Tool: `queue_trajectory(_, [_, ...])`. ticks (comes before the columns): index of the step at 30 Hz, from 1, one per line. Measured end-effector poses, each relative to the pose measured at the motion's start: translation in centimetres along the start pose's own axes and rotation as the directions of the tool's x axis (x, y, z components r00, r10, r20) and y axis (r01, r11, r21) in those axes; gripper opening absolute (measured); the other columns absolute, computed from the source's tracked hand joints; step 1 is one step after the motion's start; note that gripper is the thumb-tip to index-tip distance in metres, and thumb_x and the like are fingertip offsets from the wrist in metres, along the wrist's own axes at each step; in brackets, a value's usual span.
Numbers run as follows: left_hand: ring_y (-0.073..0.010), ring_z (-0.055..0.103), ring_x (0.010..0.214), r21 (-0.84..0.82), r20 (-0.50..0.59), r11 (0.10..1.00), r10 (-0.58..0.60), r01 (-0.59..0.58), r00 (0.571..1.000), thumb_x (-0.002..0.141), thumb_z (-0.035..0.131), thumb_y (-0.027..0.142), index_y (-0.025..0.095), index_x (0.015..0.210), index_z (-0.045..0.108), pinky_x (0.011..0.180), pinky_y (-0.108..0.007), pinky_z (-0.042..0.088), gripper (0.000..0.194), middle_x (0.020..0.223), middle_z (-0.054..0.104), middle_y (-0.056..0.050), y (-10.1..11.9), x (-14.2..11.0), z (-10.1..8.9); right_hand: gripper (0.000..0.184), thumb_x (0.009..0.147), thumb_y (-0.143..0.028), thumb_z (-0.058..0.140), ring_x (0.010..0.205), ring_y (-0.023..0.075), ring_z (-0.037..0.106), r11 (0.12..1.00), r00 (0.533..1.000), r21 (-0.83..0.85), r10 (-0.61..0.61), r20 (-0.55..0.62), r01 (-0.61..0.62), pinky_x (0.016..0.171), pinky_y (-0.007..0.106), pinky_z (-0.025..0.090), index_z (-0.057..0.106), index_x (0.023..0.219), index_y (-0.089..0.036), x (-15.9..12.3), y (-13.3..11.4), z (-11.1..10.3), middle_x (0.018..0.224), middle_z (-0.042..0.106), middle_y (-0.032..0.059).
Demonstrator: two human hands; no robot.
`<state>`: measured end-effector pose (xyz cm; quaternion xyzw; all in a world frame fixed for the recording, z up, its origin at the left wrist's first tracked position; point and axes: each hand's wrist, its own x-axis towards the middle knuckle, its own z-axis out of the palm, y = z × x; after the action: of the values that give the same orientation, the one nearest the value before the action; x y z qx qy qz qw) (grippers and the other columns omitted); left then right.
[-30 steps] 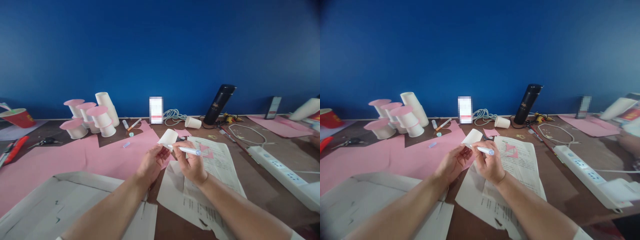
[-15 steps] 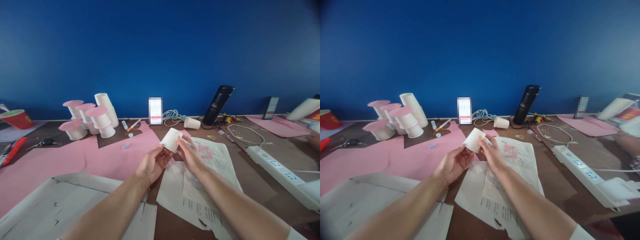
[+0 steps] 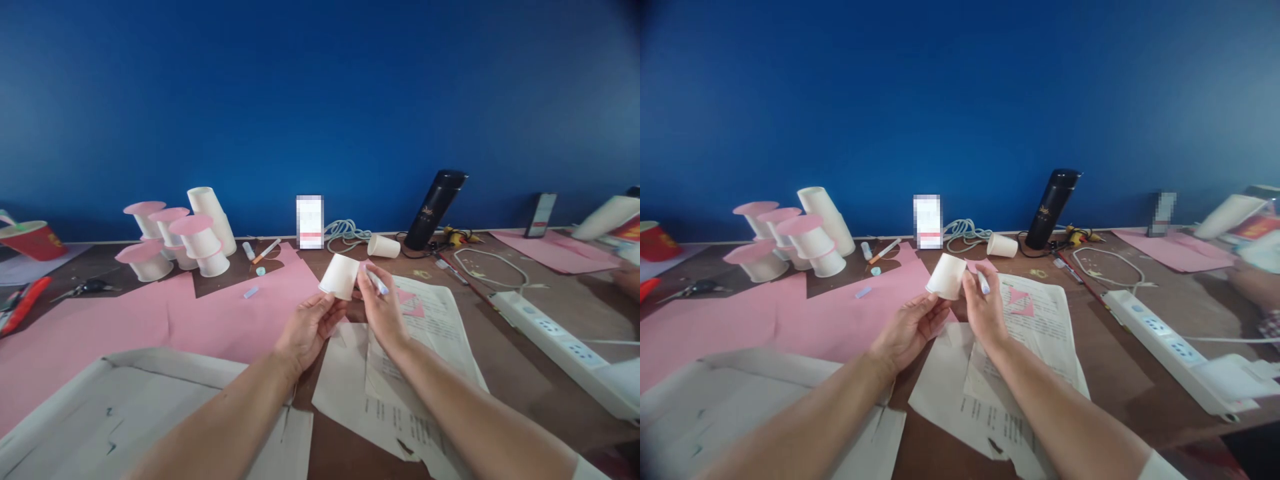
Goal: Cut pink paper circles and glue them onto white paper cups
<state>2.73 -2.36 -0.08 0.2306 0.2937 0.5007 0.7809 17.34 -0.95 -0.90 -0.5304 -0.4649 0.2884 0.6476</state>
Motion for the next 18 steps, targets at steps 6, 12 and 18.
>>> queue_trajectory(6, [-0.0123, 0.067, 0.083, -0.019, -0.049, 0.997, 0.069, -0.07, 0.996, 0.082, 0.067, 0.016, 0.011, 0.082, 0.073, 0.087, -0.024, 0.052, 0.008, 0.085, 0.071, -0.007, 0.1, 0.5, -0.2, 0.024, 0.096, -0.029, 0.048, 0.088, 0.0186, 0.064, 0.869, 0.878, -0.159, -0.44, 0.186, 0.469, 0.08, 0.037, 0.052, 0.06, 0.117, -0.024, -1.0, -1.5, -1.0, 0.097, 0.068, 0.0056])
queue_trajectory(12, [-0.0118, 0.065, 0.084, 0.002, 0.014, 0.99, 0.14, -0.14, 0.99, 0.078, 0.073, 0.021, 0.012, 0.081, 0.073, 0.086, -0.023, 0.05, 0.01, 0.085, 0.071, -0.006, -0.2, 0.5, -0.2, 0.02, 0.089, -0.017, 0.058, 0.08, 0.0183, 0.064, 0.687, 0.719, -0.231, -0.604, 0.344, 0.689, 0.074, 0.036, 0.052, 0.065, 0.106, -0.025, -2.3, -3.2, -0.7, 0.09, 0.07, 0.0038])
queue_trajectory(18, [-0.0123, 0.065, 0.083, 0.012, 0.002, 0.991, 0.131, -0.131, 0.991, 0.076, 0.074, 0.021, 0.011, 0.08, 0.074, 0.088, -0.025, 0.047, 0.011, 0.085, 0.071, -0.006, -0.1, 0.3, 0.1, 0.019, 0.088, -0.016, 0.059, 0.081, 0.0185, 0.063, 0.627, 0.698, -0.307, -0.637, 0.327, 0.716, 0.077, 0.038, 0.05, 0.065, 0.104, -0.025, -2.1, -2.8, -0.7, 0.088, 0.071, 0.0029])
